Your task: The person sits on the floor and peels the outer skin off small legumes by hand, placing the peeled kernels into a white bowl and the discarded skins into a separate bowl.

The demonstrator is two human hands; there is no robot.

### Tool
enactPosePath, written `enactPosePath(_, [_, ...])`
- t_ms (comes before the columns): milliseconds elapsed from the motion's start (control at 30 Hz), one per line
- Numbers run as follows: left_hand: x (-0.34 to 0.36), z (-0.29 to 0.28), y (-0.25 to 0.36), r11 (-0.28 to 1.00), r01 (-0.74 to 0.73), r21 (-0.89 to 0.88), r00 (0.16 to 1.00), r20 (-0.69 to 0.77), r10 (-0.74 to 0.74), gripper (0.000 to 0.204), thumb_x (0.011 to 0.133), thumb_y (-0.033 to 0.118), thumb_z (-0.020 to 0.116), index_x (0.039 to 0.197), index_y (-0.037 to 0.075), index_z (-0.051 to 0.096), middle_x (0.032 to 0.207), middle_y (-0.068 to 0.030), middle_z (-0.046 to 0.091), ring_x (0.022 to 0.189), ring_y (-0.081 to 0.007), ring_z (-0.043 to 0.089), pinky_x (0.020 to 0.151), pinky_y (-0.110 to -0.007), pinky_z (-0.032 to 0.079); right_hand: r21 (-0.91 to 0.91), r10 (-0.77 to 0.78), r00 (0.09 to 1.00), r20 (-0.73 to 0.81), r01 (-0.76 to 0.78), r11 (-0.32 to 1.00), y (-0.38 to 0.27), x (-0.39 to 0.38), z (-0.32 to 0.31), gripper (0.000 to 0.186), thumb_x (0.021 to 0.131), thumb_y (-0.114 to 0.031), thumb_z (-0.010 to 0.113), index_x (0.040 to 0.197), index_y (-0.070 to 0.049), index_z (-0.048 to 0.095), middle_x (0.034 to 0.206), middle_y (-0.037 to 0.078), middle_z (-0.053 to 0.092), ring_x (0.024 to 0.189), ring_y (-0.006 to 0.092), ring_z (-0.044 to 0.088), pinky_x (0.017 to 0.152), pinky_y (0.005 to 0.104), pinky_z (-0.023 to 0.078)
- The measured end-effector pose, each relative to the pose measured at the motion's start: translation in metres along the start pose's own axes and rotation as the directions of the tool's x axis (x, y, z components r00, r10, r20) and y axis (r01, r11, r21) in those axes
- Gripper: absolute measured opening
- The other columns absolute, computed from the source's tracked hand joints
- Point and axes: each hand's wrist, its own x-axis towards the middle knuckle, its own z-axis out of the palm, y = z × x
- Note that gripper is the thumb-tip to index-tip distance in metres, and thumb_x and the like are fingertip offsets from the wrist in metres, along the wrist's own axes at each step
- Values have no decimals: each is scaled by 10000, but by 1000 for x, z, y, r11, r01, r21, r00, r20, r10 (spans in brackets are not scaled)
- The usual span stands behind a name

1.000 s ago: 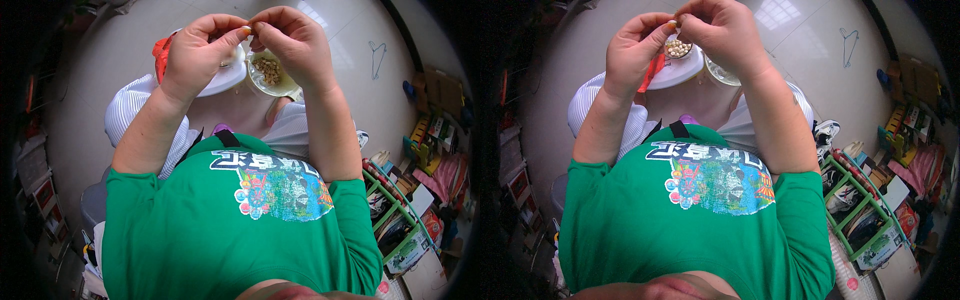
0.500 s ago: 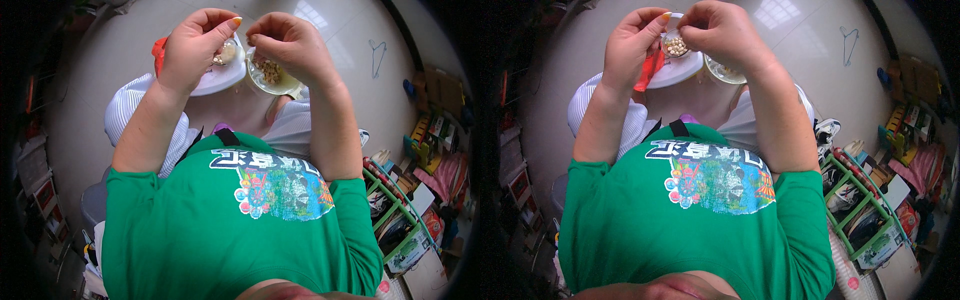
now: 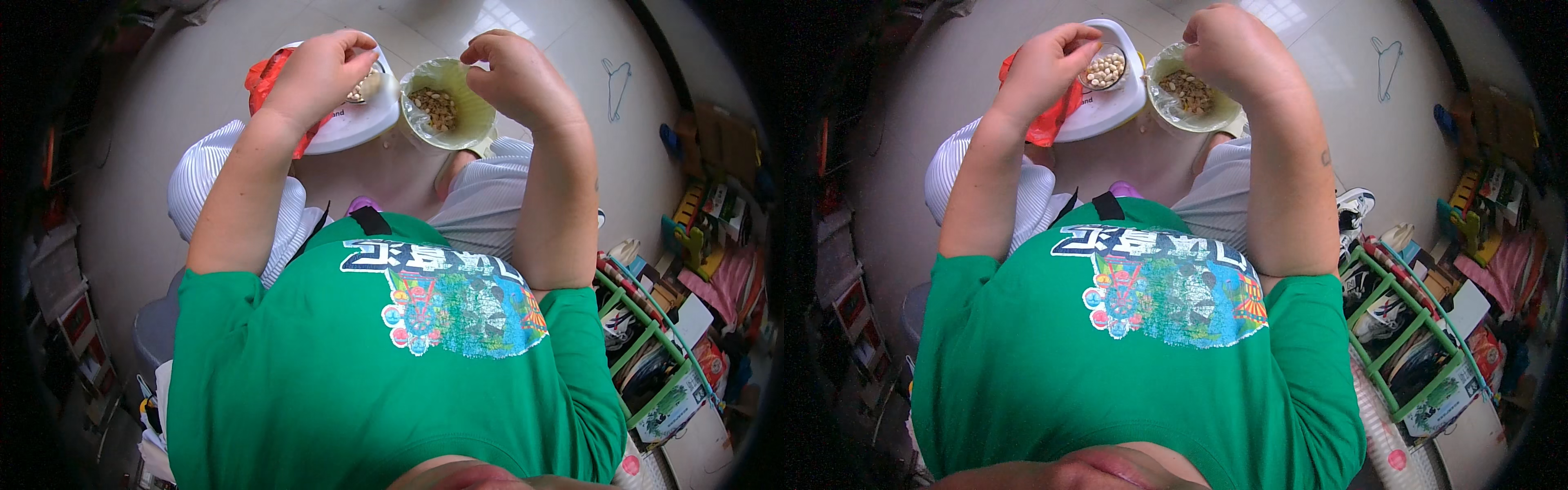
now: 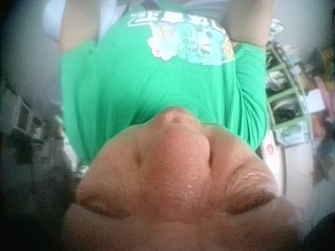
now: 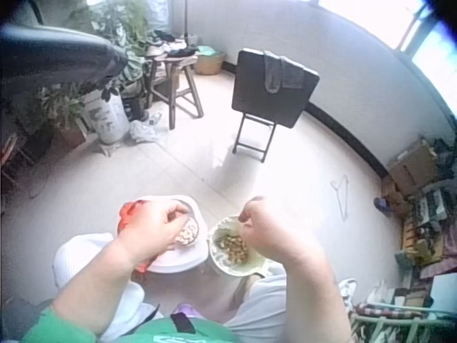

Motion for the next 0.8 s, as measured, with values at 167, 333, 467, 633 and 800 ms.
enactPosePath(167, [2,-9,25,596,314,-739,948,273,-161,342,964,304,415,1100,6,512,841,-69,591,614,-86,533,505,-173,400,-46,264,957,123,-260,965,-22,4,-12,235,723,-58,565,934,-13,659,951,151,627,823,241,617,749,317,495])
enactPosePath(333, [5,-5,27,286,390,-875,921,365,-137,456,974,410,335,1104,-5,475,824,-80,586,628,-107,564,469,-176,402,154,-136,961,-240,176,972,-12,5,9,194,754,-22,576,931,-10,652,907,122,603,784,212,617,683,304,504])
enactPosePath(467, [4,-3,28,257,402,-879,914,403,-51,427,961,391,391,1091,-4,491,834,-70,588,645,-93,563,478,-178,412,459,-214,939,-269,320,829,-27,8,27,165,767,-68,659,923,-14,650,870,106,588,779,199,618,678,284,505])
enactPosePath(633, [-9,6,29,634,239,-735,964,260,-62,470,939,477,416,1055,48,569,796,-17,547,606,-61,465,503,-184,368,357,-341,925,-168,380,854,-39,9,44,160,788,-102,681,925,-23,654,857,80,585,742,162,605,667,260,491])
enactPosePath(800, [-10,4,29,603,262,-753,956,289,-55,455,948,459,406,1028,35,552,845,-36,559,616,-63,466,477,-169,344,591,-240,960,-142,277,757,-32,14,46,161,840,-126,641,931,7,649,836,52,607,731,137,597,659,245,483])
